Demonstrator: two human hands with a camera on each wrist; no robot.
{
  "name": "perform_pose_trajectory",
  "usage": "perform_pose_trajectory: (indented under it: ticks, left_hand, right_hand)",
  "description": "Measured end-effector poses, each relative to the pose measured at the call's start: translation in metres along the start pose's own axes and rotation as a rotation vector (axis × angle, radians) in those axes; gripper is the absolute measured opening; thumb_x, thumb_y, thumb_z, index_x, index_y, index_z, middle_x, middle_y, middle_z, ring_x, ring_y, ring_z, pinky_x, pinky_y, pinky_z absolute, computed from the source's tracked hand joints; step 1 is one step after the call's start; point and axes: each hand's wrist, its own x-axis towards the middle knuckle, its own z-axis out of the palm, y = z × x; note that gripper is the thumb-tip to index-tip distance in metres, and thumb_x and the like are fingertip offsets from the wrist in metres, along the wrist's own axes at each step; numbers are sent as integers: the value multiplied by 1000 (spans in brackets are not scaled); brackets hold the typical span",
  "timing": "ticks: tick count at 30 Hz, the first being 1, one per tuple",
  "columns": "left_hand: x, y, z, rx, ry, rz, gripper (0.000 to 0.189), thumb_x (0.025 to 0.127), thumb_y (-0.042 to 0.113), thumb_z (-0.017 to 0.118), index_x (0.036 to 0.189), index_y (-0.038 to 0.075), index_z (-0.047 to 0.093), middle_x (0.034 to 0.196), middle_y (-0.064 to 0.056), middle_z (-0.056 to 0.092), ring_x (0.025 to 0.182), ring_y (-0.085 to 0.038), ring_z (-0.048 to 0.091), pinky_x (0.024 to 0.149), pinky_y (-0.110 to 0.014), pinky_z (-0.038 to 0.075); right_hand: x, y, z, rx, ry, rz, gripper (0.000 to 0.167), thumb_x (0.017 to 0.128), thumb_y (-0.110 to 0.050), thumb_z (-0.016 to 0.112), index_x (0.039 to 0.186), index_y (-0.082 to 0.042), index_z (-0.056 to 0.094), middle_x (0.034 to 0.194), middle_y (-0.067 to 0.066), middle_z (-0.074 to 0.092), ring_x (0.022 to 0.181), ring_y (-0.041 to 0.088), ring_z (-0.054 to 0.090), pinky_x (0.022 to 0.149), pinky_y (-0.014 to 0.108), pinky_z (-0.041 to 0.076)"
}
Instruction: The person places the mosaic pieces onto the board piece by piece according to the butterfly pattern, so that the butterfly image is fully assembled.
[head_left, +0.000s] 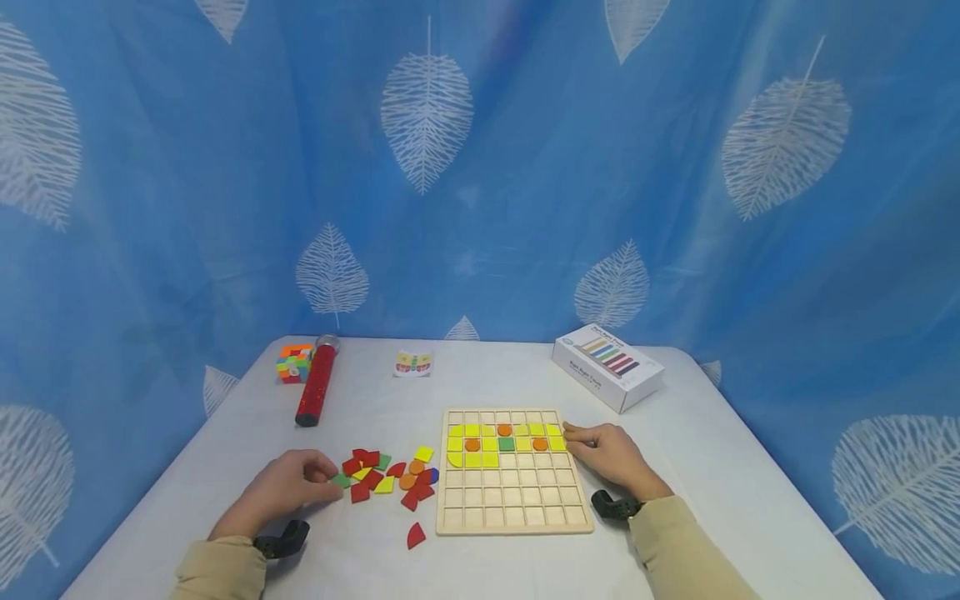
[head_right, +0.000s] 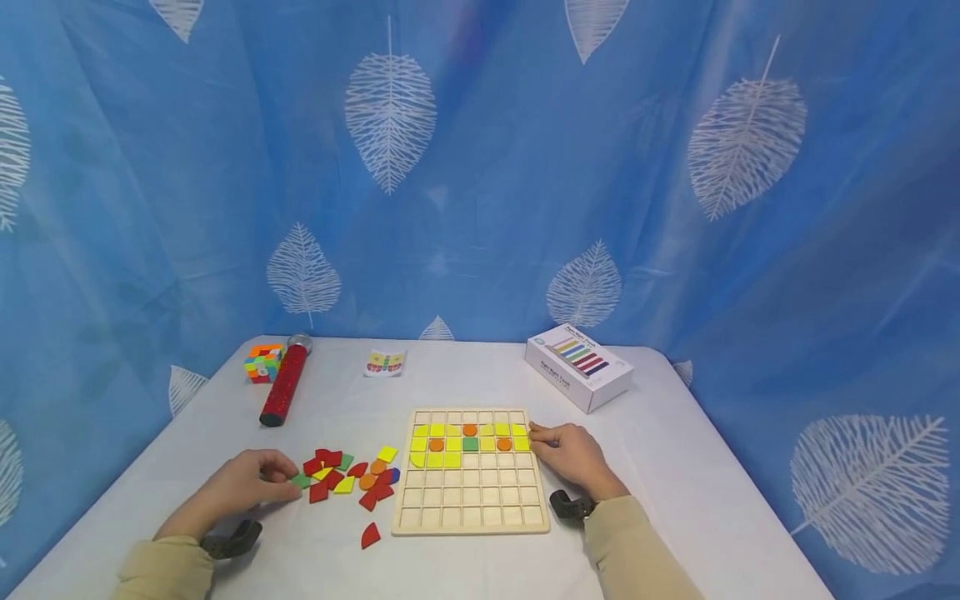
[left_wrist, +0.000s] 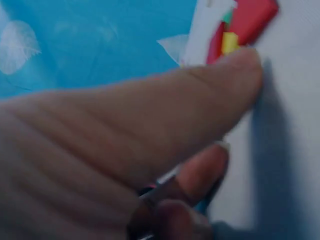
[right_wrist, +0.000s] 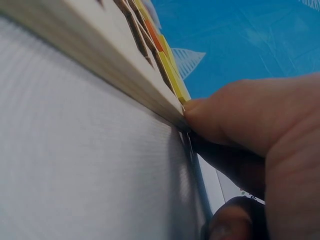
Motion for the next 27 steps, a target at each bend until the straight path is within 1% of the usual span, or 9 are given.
perform_pose_trajectory:
  ticks: [2, 5, 7, 10, 15, 19, 22, 25, 27]
  left_hand:
    - [1, -2, 4, -5, -10, -2, 42, 77, 32, 91, 104, 9, 71, 91, -3, 64, 84, -21, 56, 72, -34, 53]
    - [2, -3, 5, 8, 18, -10, 41, 79, 33, 90, 105, 8, 70, 92, -4, 64, 86, -21, 56, 74, -35, 54]
    - [2, -4, 3, 13, 35, -16, 42, 81, 33, 88, 107, 7, 70, 94, -4, 65, 88, -22, 56, 76, -38, 55]
    - [2, -7, -1, 11, 55, -20, 42, 82, 33, 87, 110, 6, 69, 98, -5, 65, 91, -23, 57, 79, -41, 56]
    - [5, -11, -6, -5, 48, -20, 46, 82, 35, 87, 112, 5, 69, 102, -6, 66, 93, -23, 58, 82, -42, 57]
    - [6, -11, -7, -6, 47, -25, 49, 82, 40, 86, 111, 5, 68, 101, -6, 66, 93, -23, 58, 82, -42, 57]
    - [5, -11, -8, -11, 68, -28, 45, 83, 36, 86, 110, 4, 68, 99, -6, 66, 91, -23, 58, 80, -41, 57]
    - [4, -13, -8, -18, 106, -28, 35, 87, 28, 82, 109, 4, 69, 96, -6, 67, 87, -22, 58, 77, -38, 55]
    - [3, -14, -9, -21, 135, -28, 30, 91, 24, 79, 110, 4, 70, 96, -7, 68, 87, -22, 59, 77, -39, 55]
  right_hand:
    - [0, 1, 0, -1, -10, 7, 31, 96, -28, 71, 124, -16, 75, 139, -1, 66, 138, 35, 54, 113, 56, 40]
    - [1, 3, 1, -4, -10, 12, 30, 96, -28, 72, 123, -16, 76, 139, -2, 66, 139, 35, 54, 113, 57, 40]
    - [1, 4, 2, 1, -4, 22, 30, 96, -28, 72, 123, -17, 76, 139, -4, 66, 139, 34, 54, 114, 56, 40]
    - [2, 4, 3, -5, 4, 14, 29, 96, -27, 72, 123, -17, 76, 139, -4, 66, 138, 34, 54, 113, 57, 40]
    - [3, 5, 2, -8, 10, 15, 29, 96, -27, 72, 122, -17, 76, 139, -4, 66, 138, 34, 54, 113, 57, 40]
    - [3, 5, 2, -2, 13, 17, 29, 95, -28, 72, 122, -17, 76, 139, -4, 66, 138, 34, 54, 114, 57, 39]
    - [3, 4, 3, 1, 13, 22, 29, 96, -28, 72, 122, -18, 76, 139, -5, 66, 139, 34, 54, 114, 57, 39]
    - [4, 4, 3, 7, 8, 31, 29, 96, -29, 72, 122, -18, 76, 139, -5, 66, 139, 34, 53, 114, 57, 39]
    - [4, 4, 4, 9, 5, 36, 29, 96, -29, 72, 122, -18, 76, 139, -4, 66, 139, 34, 53, 114, 57, 39]
